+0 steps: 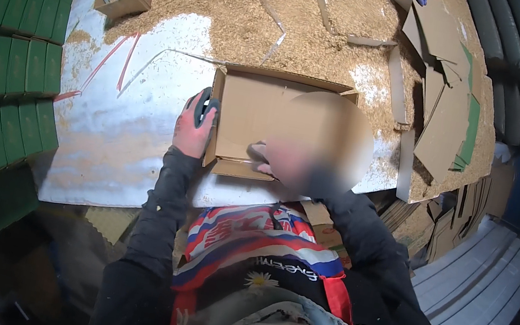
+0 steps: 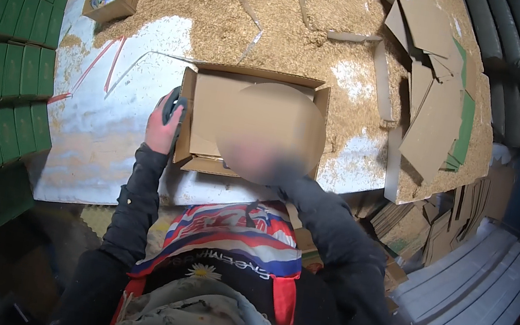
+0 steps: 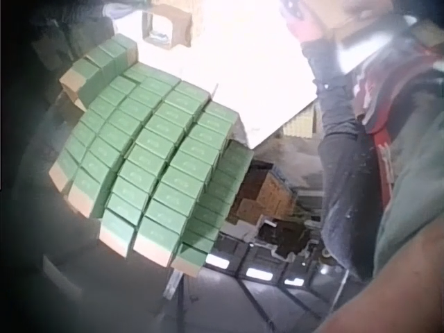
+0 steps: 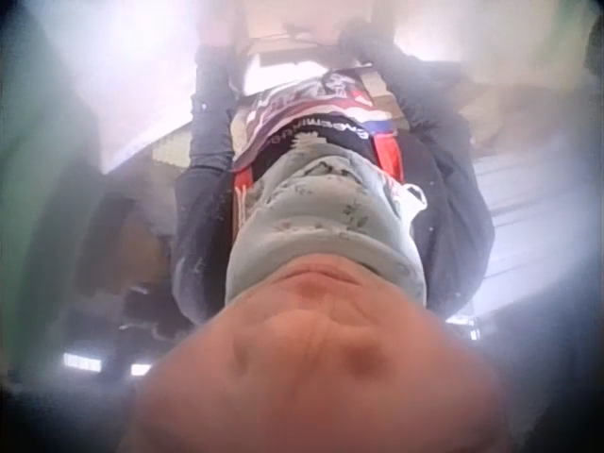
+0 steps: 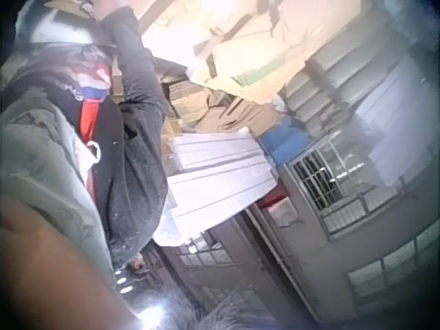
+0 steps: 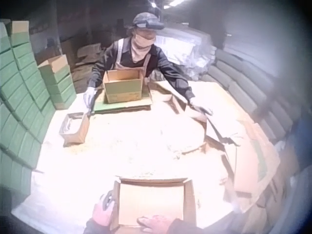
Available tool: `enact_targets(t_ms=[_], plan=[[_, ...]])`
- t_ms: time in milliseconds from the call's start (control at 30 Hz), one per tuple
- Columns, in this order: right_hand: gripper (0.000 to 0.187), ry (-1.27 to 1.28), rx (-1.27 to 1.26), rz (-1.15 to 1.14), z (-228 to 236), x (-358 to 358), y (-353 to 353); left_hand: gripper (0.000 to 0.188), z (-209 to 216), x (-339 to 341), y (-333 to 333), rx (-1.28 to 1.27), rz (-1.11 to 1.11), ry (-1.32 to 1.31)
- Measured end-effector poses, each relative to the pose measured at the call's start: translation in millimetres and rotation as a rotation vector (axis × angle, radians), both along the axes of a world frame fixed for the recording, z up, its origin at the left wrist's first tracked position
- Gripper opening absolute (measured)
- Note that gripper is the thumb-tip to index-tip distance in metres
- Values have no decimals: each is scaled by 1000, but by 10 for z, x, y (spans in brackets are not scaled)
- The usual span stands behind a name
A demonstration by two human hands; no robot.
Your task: The person packs items into cardboard boxes by placing a layer of wood shavings, adding packaged goods, and then covering them with more wood shavings and a cardboard divider.
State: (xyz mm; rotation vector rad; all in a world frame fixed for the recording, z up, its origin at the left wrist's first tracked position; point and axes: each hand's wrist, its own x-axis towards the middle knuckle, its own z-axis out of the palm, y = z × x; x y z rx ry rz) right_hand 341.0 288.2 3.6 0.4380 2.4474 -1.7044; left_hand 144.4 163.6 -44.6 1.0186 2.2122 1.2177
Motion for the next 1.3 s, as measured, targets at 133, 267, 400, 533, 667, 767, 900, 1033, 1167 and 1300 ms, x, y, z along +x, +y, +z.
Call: enact_targets(t_ms=[133, 267, 400, 533, 667, 767, 900, 1033, 1167, 1300], plan=[[34, 159, 199, -799, 259, 663, 473, 39, 45, -281, -181, 272, 331, -958], [44, -54, -72, -574, -1062, 1111, 961, 55, -1080, -214, -327, -8, -223, -628], [52, -34, -194, -871, -1834, 868, 703, 65, -1441, 213, 104, -11, -318, 47], [37, 84, -544, -916, -1831, 1101, 513, 81, -638, 81, -320, -306, 0, -288], [39, 7, -424, -546, -1132, -205, -426, 52, -1001, 8, -1996, 285, 666, -468], [48, 51, -719, -385, -1436, -1097, -1209, 39, -1178, 170, -3408, 258, 1498, -377], [41, 77, -738, -44, -1595, -2346, -2721, 37, -1850, 1063, -4640, 627, 1779, -290], [42, 55, -1030, -226, -1786, -3488, -3909, 49, -1682, 263, -4579, 861, 1359, -362], [90, 33, -737, -573, -1609, -4486, -5050, 53, -1476, -1571, -5094, 1085, 1173, -204], [64, -305, -760, 115, -1039, -4647, -5186, 50, -1022, -2604, -5576, 1314, 1177, -359]])
